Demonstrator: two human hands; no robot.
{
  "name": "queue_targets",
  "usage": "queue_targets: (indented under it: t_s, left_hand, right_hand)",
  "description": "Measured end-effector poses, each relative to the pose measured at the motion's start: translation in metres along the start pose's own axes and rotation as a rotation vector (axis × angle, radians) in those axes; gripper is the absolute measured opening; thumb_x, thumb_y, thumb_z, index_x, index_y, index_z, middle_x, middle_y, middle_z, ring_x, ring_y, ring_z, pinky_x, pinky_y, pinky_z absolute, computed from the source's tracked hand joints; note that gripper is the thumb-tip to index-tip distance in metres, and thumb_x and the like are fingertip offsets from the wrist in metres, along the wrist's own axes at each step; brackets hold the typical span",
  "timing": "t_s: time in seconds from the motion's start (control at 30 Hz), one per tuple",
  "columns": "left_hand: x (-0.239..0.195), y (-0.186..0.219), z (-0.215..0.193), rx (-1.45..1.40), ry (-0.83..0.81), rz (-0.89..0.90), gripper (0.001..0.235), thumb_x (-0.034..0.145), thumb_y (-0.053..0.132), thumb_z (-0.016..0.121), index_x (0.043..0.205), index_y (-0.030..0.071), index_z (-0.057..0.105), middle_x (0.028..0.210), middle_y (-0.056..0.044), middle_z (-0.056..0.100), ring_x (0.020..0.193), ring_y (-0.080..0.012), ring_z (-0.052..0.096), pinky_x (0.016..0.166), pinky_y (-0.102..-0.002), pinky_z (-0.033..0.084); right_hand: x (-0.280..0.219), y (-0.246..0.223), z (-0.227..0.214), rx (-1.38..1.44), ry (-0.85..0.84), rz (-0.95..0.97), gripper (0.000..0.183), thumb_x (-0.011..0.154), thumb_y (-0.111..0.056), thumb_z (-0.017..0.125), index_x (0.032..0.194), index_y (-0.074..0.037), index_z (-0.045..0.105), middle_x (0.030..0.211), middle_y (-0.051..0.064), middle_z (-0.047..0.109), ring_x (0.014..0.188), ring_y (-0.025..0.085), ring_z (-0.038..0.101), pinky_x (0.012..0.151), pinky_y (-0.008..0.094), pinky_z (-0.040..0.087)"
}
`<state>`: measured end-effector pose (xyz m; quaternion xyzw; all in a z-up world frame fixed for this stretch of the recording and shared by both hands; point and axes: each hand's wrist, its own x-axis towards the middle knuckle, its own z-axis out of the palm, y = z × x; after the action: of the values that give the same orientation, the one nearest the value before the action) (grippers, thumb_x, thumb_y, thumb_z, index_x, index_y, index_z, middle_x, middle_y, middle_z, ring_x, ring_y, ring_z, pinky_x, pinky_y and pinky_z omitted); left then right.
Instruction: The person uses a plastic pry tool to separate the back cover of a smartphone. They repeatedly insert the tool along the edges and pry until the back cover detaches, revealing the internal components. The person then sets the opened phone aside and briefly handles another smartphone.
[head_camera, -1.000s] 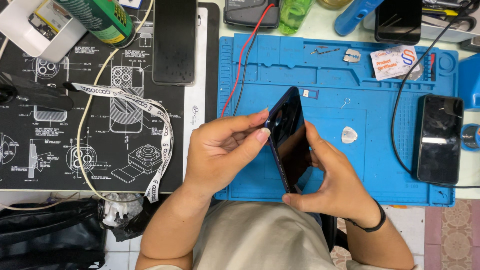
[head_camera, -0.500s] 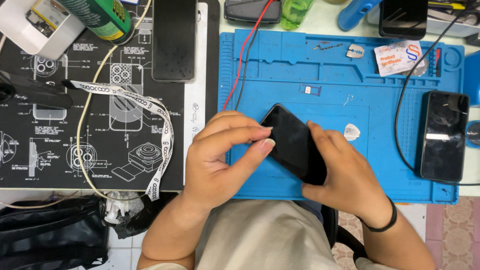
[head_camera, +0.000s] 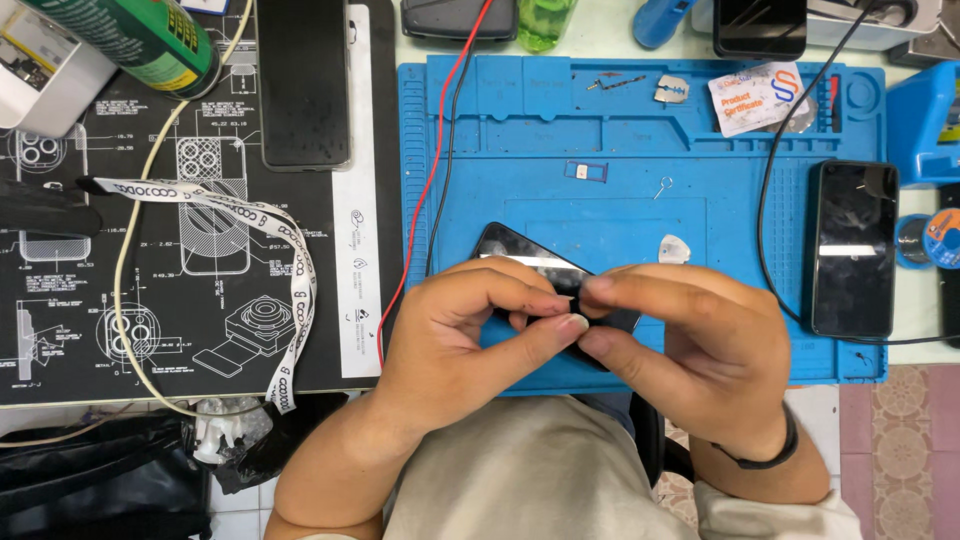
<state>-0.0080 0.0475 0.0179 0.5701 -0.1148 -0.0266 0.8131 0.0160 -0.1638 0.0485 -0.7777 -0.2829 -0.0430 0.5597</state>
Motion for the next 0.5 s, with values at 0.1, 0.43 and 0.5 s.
queue_targets:
  t_s: [0.1, 0.43, 0.5]
  left_hand:
    - [-0.001, 0.002, 0.001, -0.012, -0.008, -0.011, 0.014, 0.094, -0.004, 0.078, 0.106, 0.0, 0.072, 0.109, -0.009, 0.073, 0.094, -0.0093, 0.065, 0.085, -0.024, 0.054]
    - [-0.008, -0.001, 0.005, -0.139, -0.063, -0.09, 0.011, 0.096, -0.005, 0.075, 0.106, -0.002, 0.071, 0.105, -0.01, 0.073, 0.094, -0.01, 0.067, 0.084, -0.024, 0.055]
    - [-0.009, -0.002, 0.005, -0.158, -0.055, -0.075, 0.012, 0.098, -0.006, 0.075, 0.108, -0.002, 0.07, 0.104, -0.01, 0.072, 0.092, -0.0093, 0.065, 0.087, -0.025, 0.054]
  right_hand:
    - [-0.002, -0.001, 0.004, -0.004, 0.042, -0.077, 0.029, 0.081, 0.006, 0.083, 0.105, 0.001, 0.068, 0.104, 0.015, 0.072, 0.099, 0.026, 0.077, 0.086, 0.032, 0.065]
    - [-0.014, 0.002, 0.007, 0.117, 0.019, -0.153, 0.024, 0.086, 0.011, 0.075, 0.101, 0.001, 0.059, 0.104, 0.018, 0.068, 0.099, 0.029, 0.075, 0.087, 0.04, 0.065]
    - [-0.021, 0.005, 0.007, 0.197, 0.037, -0.11, 0.023, 0.088, 0.012, 0.072, 0.102, 0.001, 0.058, 0.102, 0.016, 0.068, 0.093, 0.026, 0.076, 0.083, 0.036, 0.067]
